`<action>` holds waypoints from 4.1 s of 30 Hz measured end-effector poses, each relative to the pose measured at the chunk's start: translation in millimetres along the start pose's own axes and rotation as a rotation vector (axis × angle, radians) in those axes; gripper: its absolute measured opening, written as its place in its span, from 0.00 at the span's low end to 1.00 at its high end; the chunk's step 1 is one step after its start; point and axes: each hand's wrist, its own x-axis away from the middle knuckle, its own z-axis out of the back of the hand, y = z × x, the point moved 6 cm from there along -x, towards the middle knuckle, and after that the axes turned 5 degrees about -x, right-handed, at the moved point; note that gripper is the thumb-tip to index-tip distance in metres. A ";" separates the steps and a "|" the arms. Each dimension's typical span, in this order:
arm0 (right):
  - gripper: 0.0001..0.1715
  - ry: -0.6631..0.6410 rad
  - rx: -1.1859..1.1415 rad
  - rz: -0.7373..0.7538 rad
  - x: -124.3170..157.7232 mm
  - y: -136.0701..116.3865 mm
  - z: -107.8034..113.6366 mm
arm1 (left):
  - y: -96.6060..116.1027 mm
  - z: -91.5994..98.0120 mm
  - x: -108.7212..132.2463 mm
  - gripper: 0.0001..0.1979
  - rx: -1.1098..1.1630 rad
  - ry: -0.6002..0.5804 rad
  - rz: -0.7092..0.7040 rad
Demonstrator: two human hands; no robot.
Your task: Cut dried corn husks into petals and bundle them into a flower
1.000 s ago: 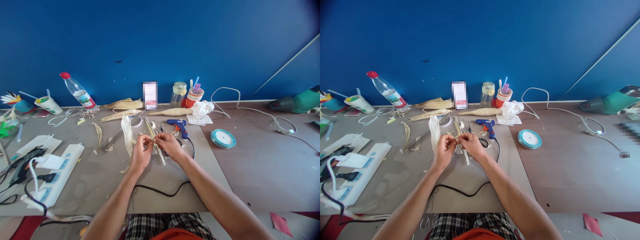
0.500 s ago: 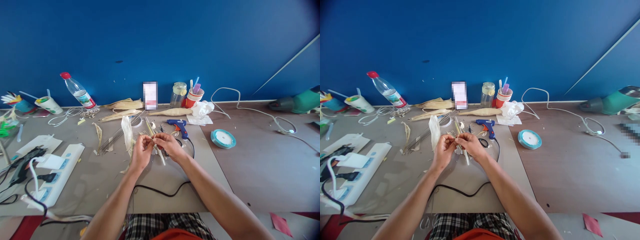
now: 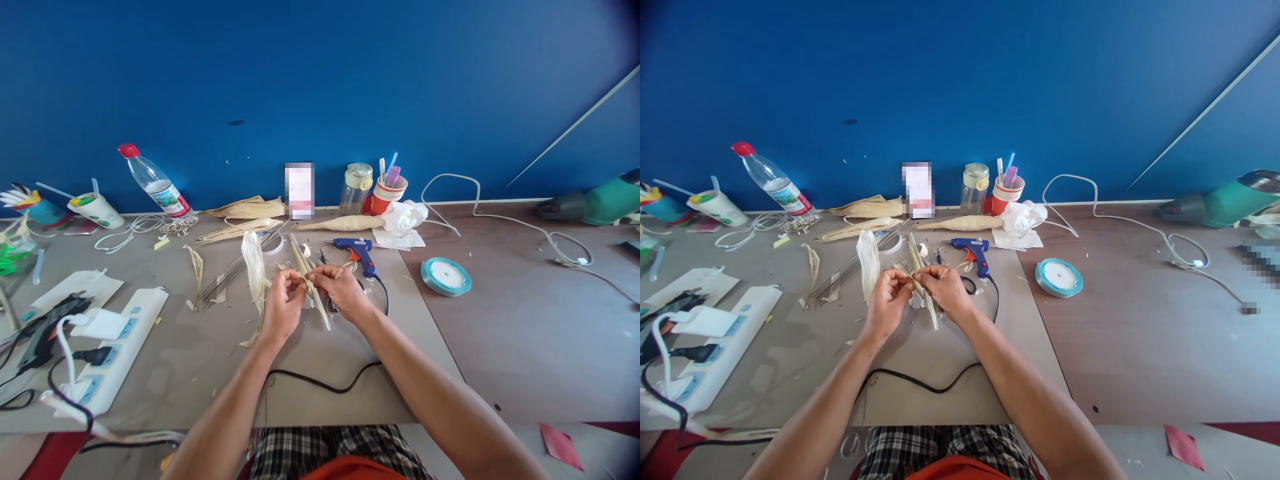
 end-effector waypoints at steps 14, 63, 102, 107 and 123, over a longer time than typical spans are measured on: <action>0.18 0.089 -0.375 0.058 -7.2 -4.5 14.9 | -4.2 -1.1 -2.1 0.11 0.110 0.000 0.035; 0.20 -0.200 0.129 0.146 7.8 -15.6 -10.5 | 0.4 -2.1 -2.8 0.12 0.234 -0.055 0.064; 0.17 0.018 0.059 0.062 -4.5 1.7 3.8 | -3.3 -5.8 1.9 0.10 -0.030 -0.071 0.001; 0.18 0.043 0.078 0.069 -4.3 3.4 4.5 | -1.6 -5.4 1.9 0.10 -0.004 -0.061 0.002; 0.23 0.105 0.014 0.133 -6.3 0.5 11.5 | 4.4 -3.1 0.2 0.12 0.015 -0.098 -0.017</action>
